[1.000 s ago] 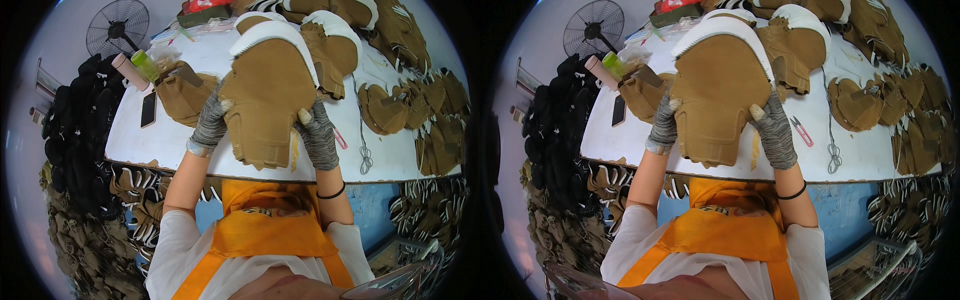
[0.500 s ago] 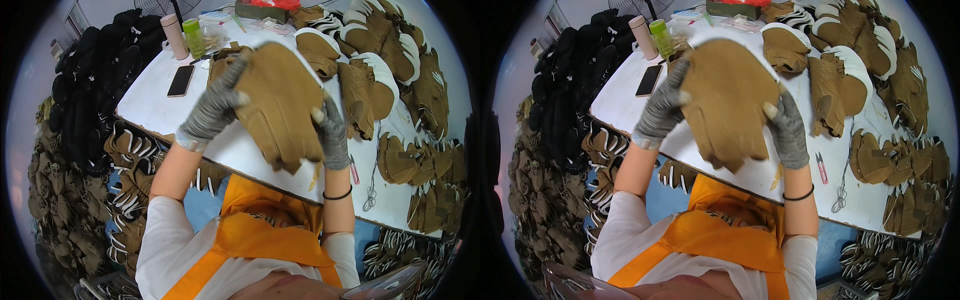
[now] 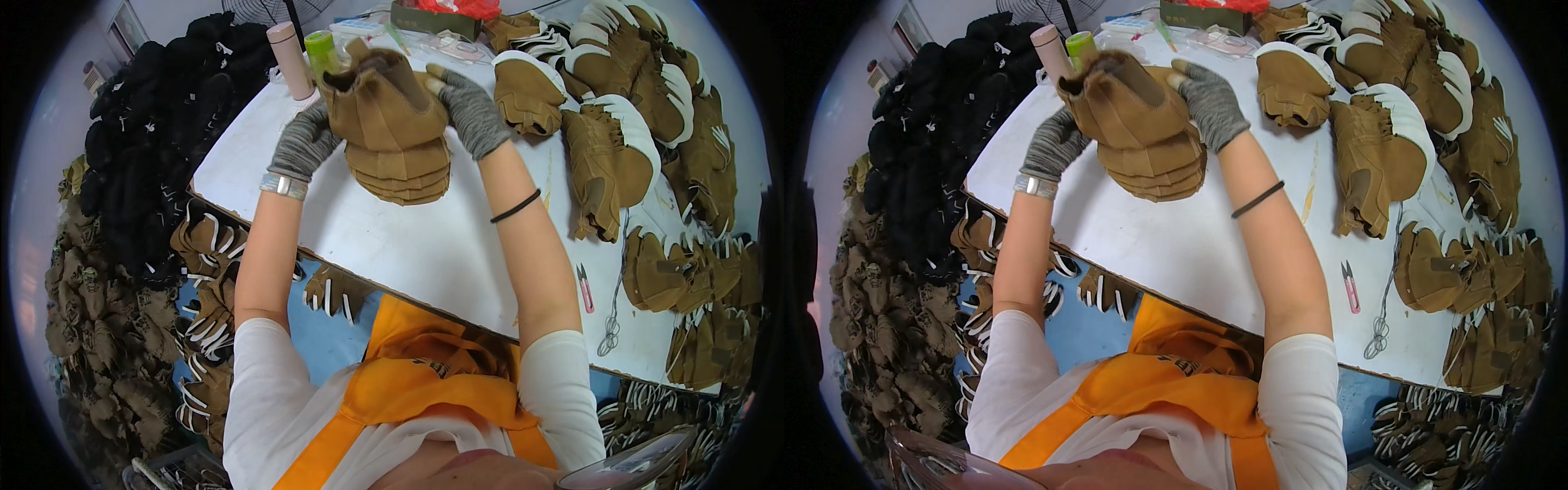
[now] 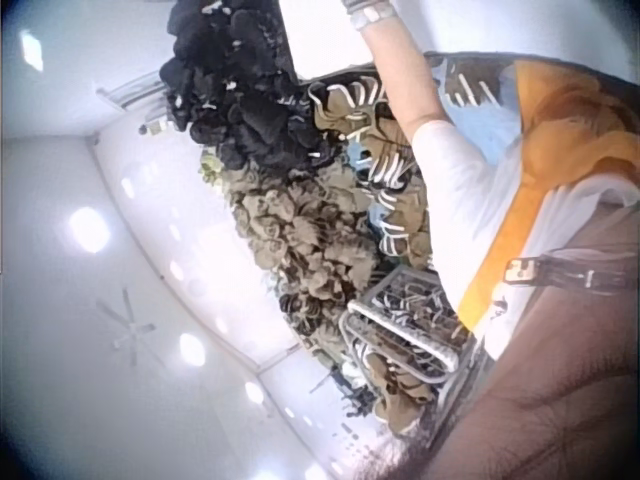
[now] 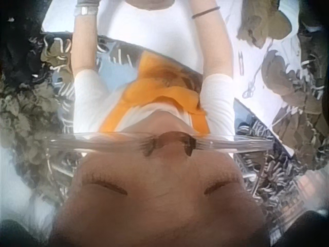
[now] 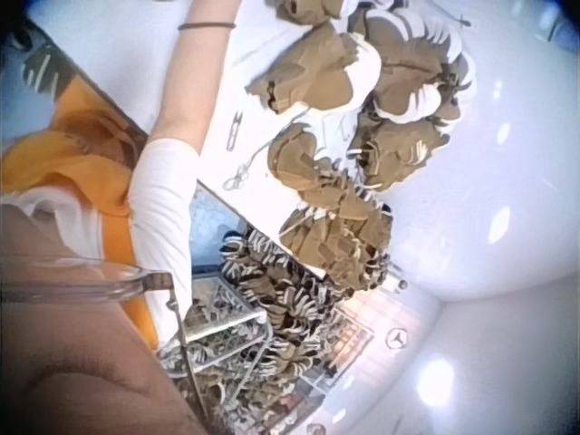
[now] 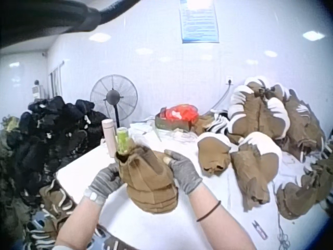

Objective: The person picks up various brown boot upper components from a table, turns them over, and uses a small nipper to trim loose threads or excess material.

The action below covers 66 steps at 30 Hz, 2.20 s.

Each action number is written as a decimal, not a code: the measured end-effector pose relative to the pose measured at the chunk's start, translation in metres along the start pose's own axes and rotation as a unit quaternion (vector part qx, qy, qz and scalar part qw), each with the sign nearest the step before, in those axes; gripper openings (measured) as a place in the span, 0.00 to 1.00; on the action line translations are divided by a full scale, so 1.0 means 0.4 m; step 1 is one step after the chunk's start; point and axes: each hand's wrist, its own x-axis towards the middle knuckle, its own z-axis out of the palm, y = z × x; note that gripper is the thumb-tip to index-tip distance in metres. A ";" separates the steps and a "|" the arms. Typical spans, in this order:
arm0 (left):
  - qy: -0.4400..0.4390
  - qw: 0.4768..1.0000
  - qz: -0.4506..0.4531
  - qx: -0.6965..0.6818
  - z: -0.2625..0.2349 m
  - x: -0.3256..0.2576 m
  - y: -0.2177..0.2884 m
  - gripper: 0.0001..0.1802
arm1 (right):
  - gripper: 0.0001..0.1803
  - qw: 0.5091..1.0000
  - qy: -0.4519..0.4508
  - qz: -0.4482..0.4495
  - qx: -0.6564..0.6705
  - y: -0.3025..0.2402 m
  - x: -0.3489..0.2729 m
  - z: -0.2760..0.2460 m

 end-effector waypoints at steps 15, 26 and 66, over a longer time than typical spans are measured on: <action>-0.040 0.994 -0.046 0.085 -0.004 0.088 0.025 0.16 | 0.21 0.991 -0.046 0.090 0.092 0.009 0.104 -0.029; -0.138 0.982 -0.129 0.012 -0.033 0.081 -0.028 0.19 | 0.15 0.985 0.033 0.141 0.093 0.142 -0.016 -0.062; -0.067 0.923 0.283 0.252 0.212 0.042 -0.102 0.18 | 0.15 0.845 0.174 -0.051 -0.503 0.069 0.019 -0.564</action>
